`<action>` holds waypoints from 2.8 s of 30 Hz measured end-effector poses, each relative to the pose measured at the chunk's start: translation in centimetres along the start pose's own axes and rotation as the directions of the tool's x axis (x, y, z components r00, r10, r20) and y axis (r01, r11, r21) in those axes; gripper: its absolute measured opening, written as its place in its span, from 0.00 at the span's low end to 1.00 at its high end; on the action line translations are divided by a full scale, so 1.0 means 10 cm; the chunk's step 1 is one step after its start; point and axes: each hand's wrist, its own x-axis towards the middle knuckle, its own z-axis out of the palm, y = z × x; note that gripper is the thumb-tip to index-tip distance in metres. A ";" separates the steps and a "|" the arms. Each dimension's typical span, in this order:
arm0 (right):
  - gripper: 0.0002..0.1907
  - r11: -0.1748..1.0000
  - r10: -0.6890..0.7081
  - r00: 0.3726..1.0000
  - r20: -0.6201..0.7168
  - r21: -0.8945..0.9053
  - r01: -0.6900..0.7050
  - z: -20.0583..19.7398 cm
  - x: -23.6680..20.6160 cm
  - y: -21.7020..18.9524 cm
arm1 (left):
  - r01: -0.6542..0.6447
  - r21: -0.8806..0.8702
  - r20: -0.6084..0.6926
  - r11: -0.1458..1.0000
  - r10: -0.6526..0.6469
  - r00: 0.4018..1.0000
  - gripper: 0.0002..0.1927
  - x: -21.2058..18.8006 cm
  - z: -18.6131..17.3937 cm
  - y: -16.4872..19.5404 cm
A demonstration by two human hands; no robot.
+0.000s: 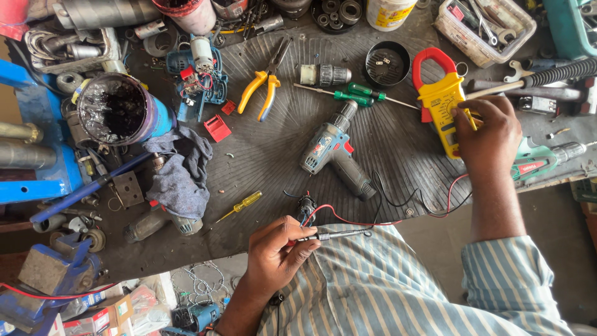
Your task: The person strips wire ends with pliers, twists the strands, and uses a screwdriver to attach wires to a small black component. They then connect multimeter probes to the component and a drill motor, adjusting connections and testing continuity throughout the process.
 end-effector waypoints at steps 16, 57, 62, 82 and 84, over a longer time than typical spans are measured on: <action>0.10 0.999 -0.041 0.967 0.253 0.004 0.041 -0.15 0.27 0.12 | -0.012 -0.003 0.014 1.000 0.012 1.000 0.12 0.03 -0.01 -0.01; 0.28 0.651 -0.669 0.636 0.385 0.717 0.251 -0.39 -0.76 -2.00 | -0.022 0.081 0.048 0.996 0.019 0.999 0.10 0.05 0.01 0.14; 0.23 0.630 -0.620 0.681 0.389 0.764 0.138 -0.32 -0.81 -1.99 | 0.033 -0.007 0.087 0.999 -0.032 0.996 0.11 0.06 -0.07 0.22; 0.12 0.759 -0.455 0.745 0.487 0.650 0.039 -0.40 -0.80 -1.85 | 0.139 -0.267 -0.003 0.953 -0.145 0.989 0.05 -0.27 -0.10 0.02; 0.13 0.752 -0.482 0.755 0.445 0.652 0.096 -0.37 -0.79 -1.87 | 0.101 -0.246 -0.013 0.964 -0.107 0.994 0.05 -0.28 -0.10 0.01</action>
